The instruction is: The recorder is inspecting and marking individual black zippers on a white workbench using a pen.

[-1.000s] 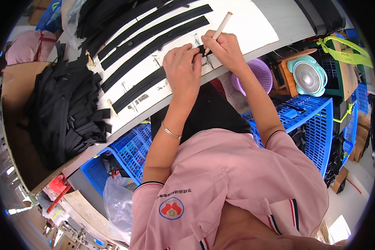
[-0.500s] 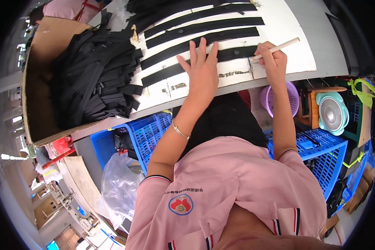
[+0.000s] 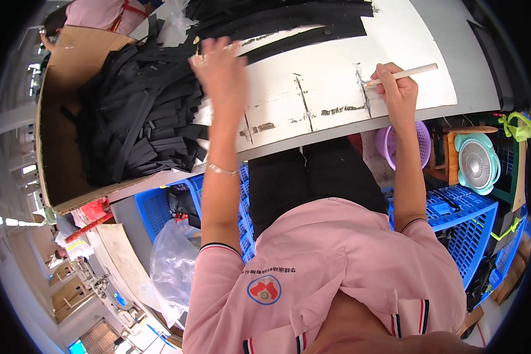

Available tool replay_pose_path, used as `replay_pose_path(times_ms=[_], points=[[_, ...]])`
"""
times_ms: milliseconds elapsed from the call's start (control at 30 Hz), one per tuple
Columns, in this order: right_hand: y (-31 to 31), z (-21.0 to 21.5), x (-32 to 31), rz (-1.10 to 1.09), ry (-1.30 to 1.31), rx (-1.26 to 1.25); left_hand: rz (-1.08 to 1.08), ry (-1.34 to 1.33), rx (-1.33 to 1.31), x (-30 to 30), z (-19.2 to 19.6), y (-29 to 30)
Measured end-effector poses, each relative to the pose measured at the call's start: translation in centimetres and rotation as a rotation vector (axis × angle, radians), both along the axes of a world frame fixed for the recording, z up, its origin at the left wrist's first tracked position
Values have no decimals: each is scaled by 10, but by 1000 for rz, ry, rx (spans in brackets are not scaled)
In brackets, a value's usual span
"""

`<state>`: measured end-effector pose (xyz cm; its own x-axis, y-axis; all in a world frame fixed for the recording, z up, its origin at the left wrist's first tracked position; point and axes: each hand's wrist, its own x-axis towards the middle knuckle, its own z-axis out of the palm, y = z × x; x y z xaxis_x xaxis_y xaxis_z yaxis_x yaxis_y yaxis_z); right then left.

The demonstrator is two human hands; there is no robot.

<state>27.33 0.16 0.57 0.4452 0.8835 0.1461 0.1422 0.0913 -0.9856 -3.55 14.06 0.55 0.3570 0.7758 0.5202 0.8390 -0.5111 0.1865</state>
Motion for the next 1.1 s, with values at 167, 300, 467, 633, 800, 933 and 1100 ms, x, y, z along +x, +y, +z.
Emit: replay_pose_path(times_ms=[167, 300, 467, 633, 800, 933, 1100], points=[[2, -1, 1, 3, -47, -32, 404, 230, 167, -124, 18, 2], [1, -5, 5, -12, -61, -37, 403, 90, 82, -131, 30, -12], [5, -12, 1, -37, -52, 111, 164, -121, 134, -47, 23, -50], [-5, 1, -16, -38, -75, 169, -142, -173, -193, 47, -15, -107], [-30, -6, -43, -125, -895, 287, -226, -135, -207, 72, -13, -125], [-44, -23, -49, -35, -1088, 160, -267, -130, -263, 63, -7, -124], [-55, -35, -19, -241, -1306, 47, -198, -137, -338, 42, -4, -142]])
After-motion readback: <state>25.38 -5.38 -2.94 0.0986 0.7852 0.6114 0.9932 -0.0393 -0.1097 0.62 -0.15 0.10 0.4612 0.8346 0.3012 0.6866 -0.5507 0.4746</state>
